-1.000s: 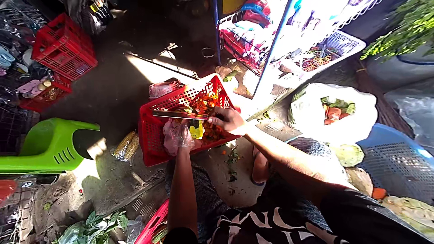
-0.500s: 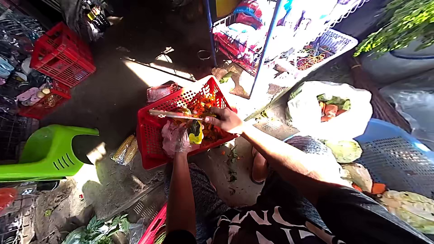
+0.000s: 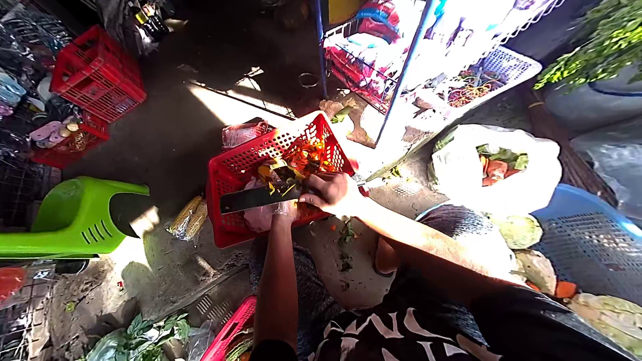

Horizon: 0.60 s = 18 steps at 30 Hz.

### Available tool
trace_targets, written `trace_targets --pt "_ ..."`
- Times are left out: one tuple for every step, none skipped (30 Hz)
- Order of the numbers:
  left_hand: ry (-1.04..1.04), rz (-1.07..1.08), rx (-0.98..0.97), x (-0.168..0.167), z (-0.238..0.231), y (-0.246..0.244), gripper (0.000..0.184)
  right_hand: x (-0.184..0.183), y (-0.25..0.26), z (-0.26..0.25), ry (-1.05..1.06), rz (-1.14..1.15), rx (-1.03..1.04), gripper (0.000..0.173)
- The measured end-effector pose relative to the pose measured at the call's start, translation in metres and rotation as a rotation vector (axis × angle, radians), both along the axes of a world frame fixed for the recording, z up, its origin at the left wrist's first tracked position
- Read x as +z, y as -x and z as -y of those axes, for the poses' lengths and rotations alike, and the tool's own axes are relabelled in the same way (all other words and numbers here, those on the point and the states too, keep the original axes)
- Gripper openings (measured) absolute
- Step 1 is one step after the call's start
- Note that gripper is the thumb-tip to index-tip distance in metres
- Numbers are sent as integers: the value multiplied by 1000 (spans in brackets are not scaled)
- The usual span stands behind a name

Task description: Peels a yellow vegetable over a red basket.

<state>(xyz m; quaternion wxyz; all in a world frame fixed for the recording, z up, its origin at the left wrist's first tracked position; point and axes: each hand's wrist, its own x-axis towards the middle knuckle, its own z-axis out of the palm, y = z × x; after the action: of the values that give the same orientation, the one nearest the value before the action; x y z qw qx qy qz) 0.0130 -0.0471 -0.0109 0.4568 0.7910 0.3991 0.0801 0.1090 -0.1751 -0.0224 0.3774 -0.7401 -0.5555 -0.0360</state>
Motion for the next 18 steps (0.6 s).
trace_targets --pt "-47 -42 37 -1 3 -3 46 0 0 -1 -12 14 0 56" --pt "-68 -84 80 -1 6 -5 46 0 0 -2 -24 28 3 57" --pt "-69 -77 126 -4 8 -7 46 -2 0 -3 -33 42 4 58" --pt "-35 6 196 -9 11 -9 44 -4 2 -5 -52 64 -3 58" --pt "34 151 277 -17 11 -10 40 -7 4 -7 -75 90 -22 58" --pt "74 256 325 -23 11 -11 35 -11 5 -8 -90 101 -48 58" --pt "34 261 362 -22 10 -12 34 -13 4 -9 -71 84 -87 56" --pt "-54 241 405 -17 10 -12 33 -14 -1 -8 -1 2 -136 53" --pt "-151 204 437 -7 12 -10 36 -12 -11 -6 106 -141 -189 52" --pt "-243 188 465 0 15 -8 41 -9 -25 -4 214 -282 -240 53" --pt "-278 202 484 1 14 -6 46 -10 -35 -4 258 -376 -274 54" --pt "-256 245 487 3 12 -7 48 -8 -37 -5 225 -414 -286 54" --pt "-231 277 485 4 11 -10 47 -2 -30 -5 166 -397 -279 53" --pt "-213 289 471 4 10 -13 45 9 -19 -4 114 -351 -253 51" --pt "-179 272 440 -1 10 -15 41 18 -6 -4 70 -297 -214 50" --pt "-98 272 410 -10 11 -16 34 21 6 -5 26 -230 -164 50" --pt "12 292 379 -21 12 -14 31 20 15 -6 -7 -166 -118 51" --pt "97 305 359 -29 13 -10 31 16 21 -9 -32 -107 -92 52"
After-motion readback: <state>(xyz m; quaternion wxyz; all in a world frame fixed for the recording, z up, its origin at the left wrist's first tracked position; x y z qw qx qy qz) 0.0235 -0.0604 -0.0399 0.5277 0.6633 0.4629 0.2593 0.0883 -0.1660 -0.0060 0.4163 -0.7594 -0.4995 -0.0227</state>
